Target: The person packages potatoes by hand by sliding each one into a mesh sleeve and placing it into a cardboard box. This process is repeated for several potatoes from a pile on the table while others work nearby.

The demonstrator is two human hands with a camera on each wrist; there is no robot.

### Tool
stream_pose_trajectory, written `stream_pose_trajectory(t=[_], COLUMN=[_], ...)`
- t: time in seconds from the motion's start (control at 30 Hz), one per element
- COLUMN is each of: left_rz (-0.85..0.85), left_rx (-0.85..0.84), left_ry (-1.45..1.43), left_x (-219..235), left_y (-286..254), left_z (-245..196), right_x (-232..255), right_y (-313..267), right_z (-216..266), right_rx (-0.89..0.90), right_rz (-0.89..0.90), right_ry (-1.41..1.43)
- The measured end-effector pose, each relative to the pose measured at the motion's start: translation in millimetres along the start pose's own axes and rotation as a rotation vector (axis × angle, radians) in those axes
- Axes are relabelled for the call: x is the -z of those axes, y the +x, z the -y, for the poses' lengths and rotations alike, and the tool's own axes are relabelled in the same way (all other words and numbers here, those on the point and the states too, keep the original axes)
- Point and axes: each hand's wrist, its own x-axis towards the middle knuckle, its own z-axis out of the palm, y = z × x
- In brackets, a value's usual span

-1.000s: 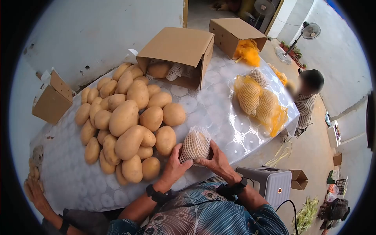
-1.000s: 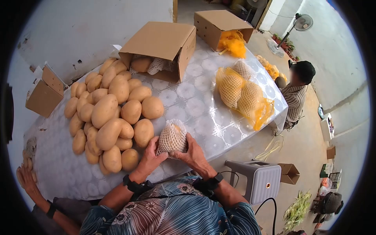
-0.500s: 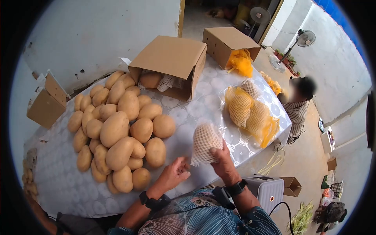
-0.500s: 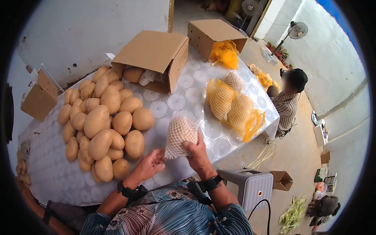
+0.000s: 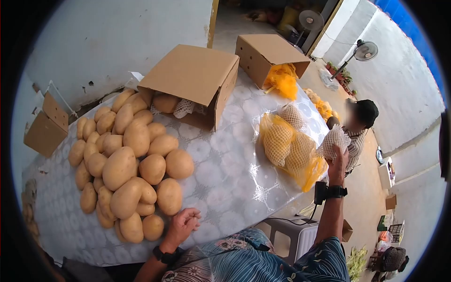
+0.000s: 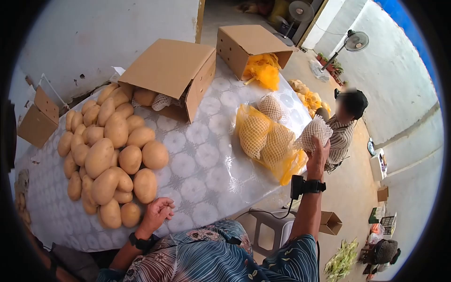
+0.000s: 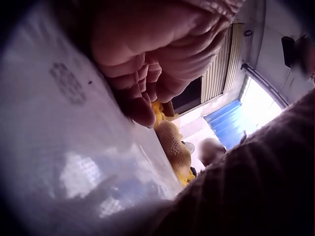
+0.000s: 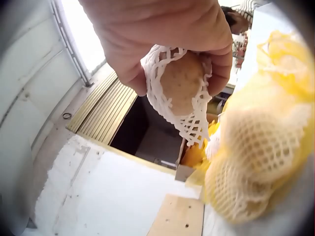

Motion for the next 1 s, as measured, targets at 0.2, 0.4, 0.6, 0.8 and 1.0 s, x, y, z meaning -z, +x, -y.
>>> stream_pose_trajectory(t=[0.2, 0.4, 0.6, 0.8, 1.0], left_rz=[-0.06, -0.12, -0.103, -0.064, 0.028], left_rx=[0.035, 0.029, 0.017, 0.002, -0.037], left_ry=[0.008, -0.012, 0.026, -0.007, 0.029], left_x=[-3.8, -8.0, -9.0, -4.2, 1.5], left_y=[-0.1, -1.1, 0.6, -1.9, -1.9], left_z=[-3.9, -6.4, -9.9, -3.3, -4.2], right_x=[-23.6, -10.2, -17.3, -0.5, -106.2], right_y=[53.9, 86.3, 81.8, 95.1, -54.0], right_z=[-18.3, -66.0, -53.2, -71.7, 24.4], right_rx=[-0.069, -0.023, -0.208, 0.445, 0.567], right_rz=[0.039, 0.553, 0.314, 0.109, 0.425], right_ry=[0.037, -0.429, -0.503, -0.798, -0.153])
